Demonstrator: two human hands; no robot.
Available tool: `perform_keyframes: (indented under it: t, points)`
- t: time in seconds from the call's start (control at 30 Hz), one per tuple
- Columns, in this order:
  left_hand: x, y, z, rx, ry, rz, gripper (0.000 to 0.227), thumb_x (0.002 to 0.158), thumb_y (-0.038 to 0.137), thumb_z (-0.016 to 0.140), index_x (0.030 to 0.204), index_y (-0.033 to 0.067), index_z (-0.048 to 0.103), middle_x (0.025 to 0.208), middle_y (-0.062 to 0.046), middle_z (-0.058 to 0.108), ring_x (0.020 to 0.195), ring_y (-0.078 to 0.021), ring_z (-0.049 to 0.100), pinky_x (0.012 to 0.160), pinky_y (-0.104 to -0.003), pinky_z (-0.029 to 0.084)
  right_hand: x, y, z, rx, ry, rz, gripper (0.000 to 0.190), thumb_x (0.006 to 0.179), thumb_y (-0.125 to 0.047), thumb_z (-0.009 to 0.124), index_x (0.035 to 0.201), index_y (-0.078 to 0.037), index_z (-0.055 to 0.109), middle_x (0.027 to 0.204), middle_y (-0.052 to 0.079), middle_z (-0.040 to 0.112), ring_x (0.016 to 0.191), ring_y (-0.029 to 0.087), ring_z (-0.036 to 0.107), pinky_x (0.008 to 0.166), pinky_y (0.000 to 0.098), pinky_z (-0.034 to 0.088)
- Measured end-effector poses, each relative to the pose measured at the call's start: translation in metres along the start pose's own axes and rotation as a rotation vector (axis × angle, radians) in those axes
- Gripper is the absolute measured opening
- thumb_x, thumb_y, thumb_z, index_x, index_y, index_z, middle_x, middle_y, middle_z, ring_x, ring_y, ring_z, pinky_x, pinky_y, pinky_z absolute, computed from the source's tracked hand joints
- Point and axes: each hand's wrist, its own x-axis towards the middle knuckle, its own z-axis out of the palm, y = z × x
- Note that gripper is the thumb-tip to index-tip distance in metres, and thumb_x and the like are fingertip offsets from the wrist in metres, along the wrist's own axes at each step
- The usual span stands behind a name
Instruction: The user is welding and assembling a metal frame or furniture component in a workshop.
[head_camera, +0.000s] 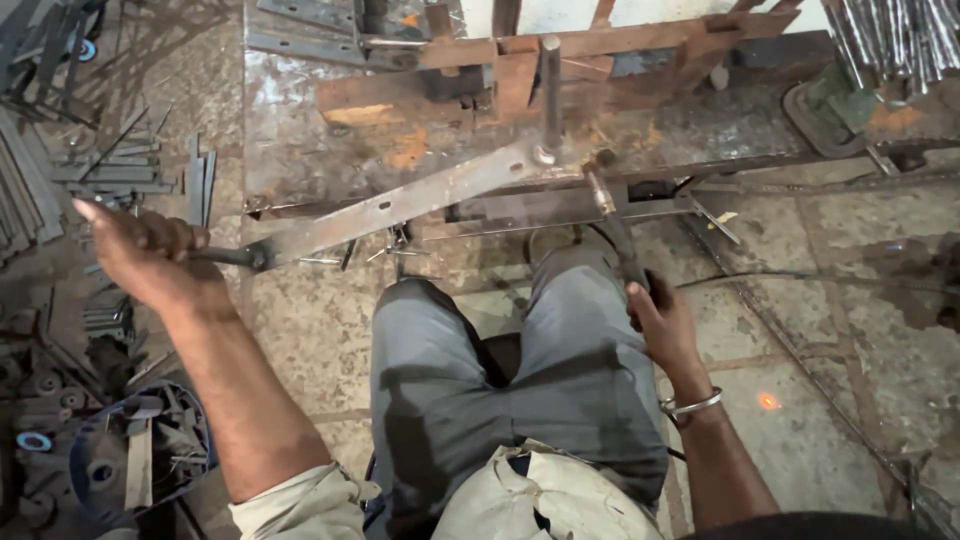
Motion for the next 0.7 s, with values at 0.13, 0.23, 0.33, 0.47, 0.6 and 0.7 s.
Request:
perform_keyframes:
  t: [0.13,0.23,0.33,0.47,0.6,0.7]
  points:
    - [0.001,0.014,-0.006,-0.068,-0.055,-0.074,0.050,0.114,0.053,0.058,0.086,0.0159,0.039,0.061,0.001,0.030,0.054,-0.0136,0.028,0.052,-0.034,0.025,-0.008,-0.023,0.007,0.047,-0.051,-0.030,0.035,0.099,-0.035,0.063,0.115,-0.003,0.062,0.069,-0.003,0.050,0.059,0.007,0.045,0.052,0.0274,0.039]
    - [-0.005,0.026,0.005,-0.044,-0.036,-0.103,0.050,0.109,0.055,0.058,0.081,0.0185,0.039,0.062,0.003,0.029,0.055,-0.0129,0.027,0.057,-0.036,0.029,-0.013,-0.040,0.007,-0.119,-0.044,-0.047,0.036,0.099,-0.036,0.061,0.110,-0.002,0.063,0.068,-0.001,0.056,0.058,0.008,0.053,0.053,0.0273,0.045]
    - [-0.016,0.034,0.016,0.086,0.079,-0.165,0.049,0.111,0.052,0.062,0.081,0.0203,0.040,0.065,0.004,0.031,0.060,-0.0142,0.033,0.058,-0.036,0.036,-0.016,-0.042,0.007,-0.135,-0.053,-0.062,0.038,0.099,-0.035,0.060,0.114,-0.001,0.063,0.069,0.001,0.055,0.059,0.009,0.051,0.053,0.0288,0.044]
    - [-0.017,0.033,0.015,0.051,0.005,-0.160,0.049,0.109,0.050,0.064,0.078,0.0212,0.039,0.062,0.004,0.031,0.057,-0.0142,0.031,0.056,-0.036,0.035,-0.019,-0.044,0.006,-0.156,-0.028,-0.069,0.042,0.096,-0.034,0.061,0.122,-0.002,0.063,0.068,0.001,0.057,0.058,0.009,0.053,0.052,0.0288,0.046]
    - [-0.018,0.036,0.015,-0.021,-0.003,-0.151,0.047,0.109,0.049,0.062,0.079,0.0212,0.038,0.062,0.005,0.030,0.056,-0.0120,0.030,0.055,-0.034,0.033,-0.021,-0.043,0.004,-0.153,-0.034,-0.052,0.043,0.097,-0.036,0.061,0.120,0.000,0.063,0.069,0.001,0.058,0.058,0.010,0.054,0.053,0.0294,0.047]
    - [-0.019,0.031,0.010,-0.025,-0.024,-0.111,0.047,0.110,0.048,0.062,0.080,0.0205,0.039,0.063,0.005,0.030,0.057,-0.0114,0.032,0.055,-0.033,0.034,-0.021,-0.042,0.003,-0.176,-0.022,-0.046,0.044,0.098,-0.039,0.061,0.116,0.001,0.063,0.070,0.002,0.059,0.059,0.010,0.056,0.054,0.0296,0.048]
